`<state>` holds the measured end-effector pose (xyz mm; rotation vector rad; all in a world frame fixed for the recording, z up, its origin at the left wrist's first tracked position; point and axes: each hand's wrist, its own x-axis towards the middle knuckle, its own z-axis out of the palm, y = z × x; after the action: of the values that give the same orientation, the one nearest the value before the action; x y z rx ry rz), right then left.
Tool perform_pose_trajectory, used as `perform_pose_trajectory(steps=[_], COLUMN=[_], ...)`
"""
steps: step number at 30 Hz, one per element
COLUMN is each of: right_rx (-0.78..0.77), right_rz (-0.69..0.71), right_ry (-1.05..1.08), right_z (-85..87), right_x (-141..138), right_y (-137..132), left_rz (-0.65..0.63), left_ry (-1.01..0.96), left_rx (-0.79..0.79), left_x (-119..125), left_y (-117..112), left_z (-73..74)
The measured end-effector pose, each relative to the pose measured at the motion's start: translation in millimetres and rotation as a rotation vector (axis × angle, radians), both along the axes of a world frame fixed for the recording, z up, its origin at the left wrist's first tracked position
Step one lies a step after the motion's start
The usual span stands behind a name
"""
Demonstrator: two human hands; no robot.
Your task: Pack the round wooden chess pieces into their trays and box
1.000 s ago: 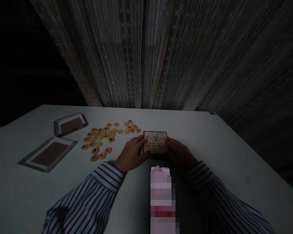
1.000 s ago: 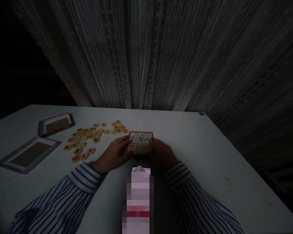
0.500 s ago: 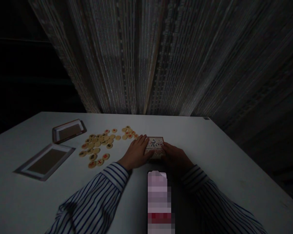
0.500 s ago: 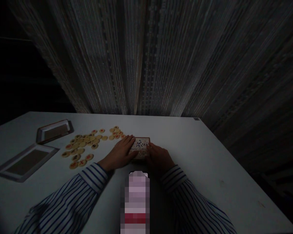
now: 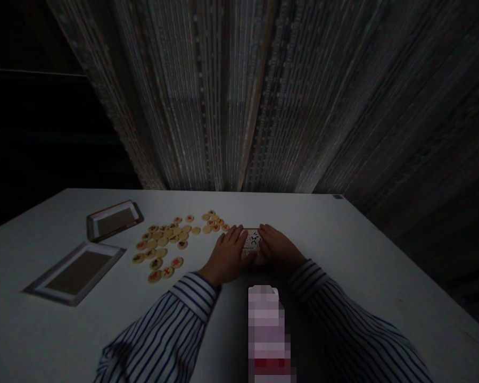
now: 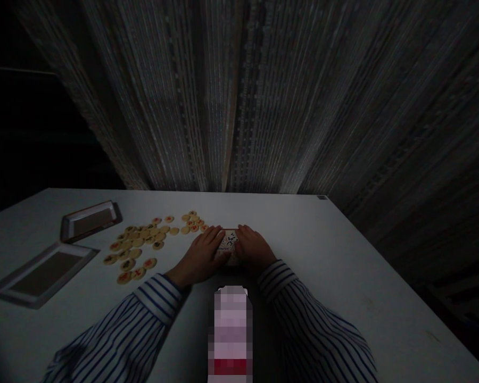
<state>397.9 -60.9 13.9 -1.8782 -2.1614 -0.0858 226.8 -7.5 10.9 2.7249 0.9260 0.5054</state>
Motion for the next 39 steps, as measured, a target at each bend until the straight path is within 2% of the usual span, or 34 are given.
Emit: perform_pose_trajectory(steps=[5,8,13,16,19,23,27,34,39], right_rx=[0.049,0.067,0.106,0.086,0.035,-0.093,-0.148,-0.149,-0.175], right_rz=[0.054,0.059,-0.037,-0.118,-0.269,-0.346,-0.366,-0.335,-0.328], right_ry=[0.103,0.123,0.134,0.109,0.09,0.069,0.093,0.095,0.106], right_z=[-17.7,-20.4,-8.4,2.1,8.3,11.5,15.6,17.0,15.0], right_x=[7.8,9.9,10.4,9.3,7.2,3.7,0.5,-0.2,2.0], right_y=[3.1,3.9,-1.9,-12.0,-21.4,-25.5,-24.5,-24.4,-23.2], left_rz=[0.009,0.014,0.041,0.136,0.245,0.272,0.247,0.266,0.314], left_ry=[-0.003,-0.025,-0.112,-0.165,-0.198,-0.199,-0.311,-0.536,-0.619], left_rx=[-0.026,-0.046,-0.051,-0.059,-0.092,-0.236,-0.386,-0.619,-0.802], left_x=[0.4,-0.2,-4.1,-7.6,-10.5,-11.8,-10.7,-8.5,-6.7], left_y=[1.7,2.1,-0.9,-4.0,-6.0,-7.0,-7.0,-1.1,-1.1], left_z=[-4.5,-5.5,-1.6,4.3,11.3,17.9,17.7,5.0,11.2])
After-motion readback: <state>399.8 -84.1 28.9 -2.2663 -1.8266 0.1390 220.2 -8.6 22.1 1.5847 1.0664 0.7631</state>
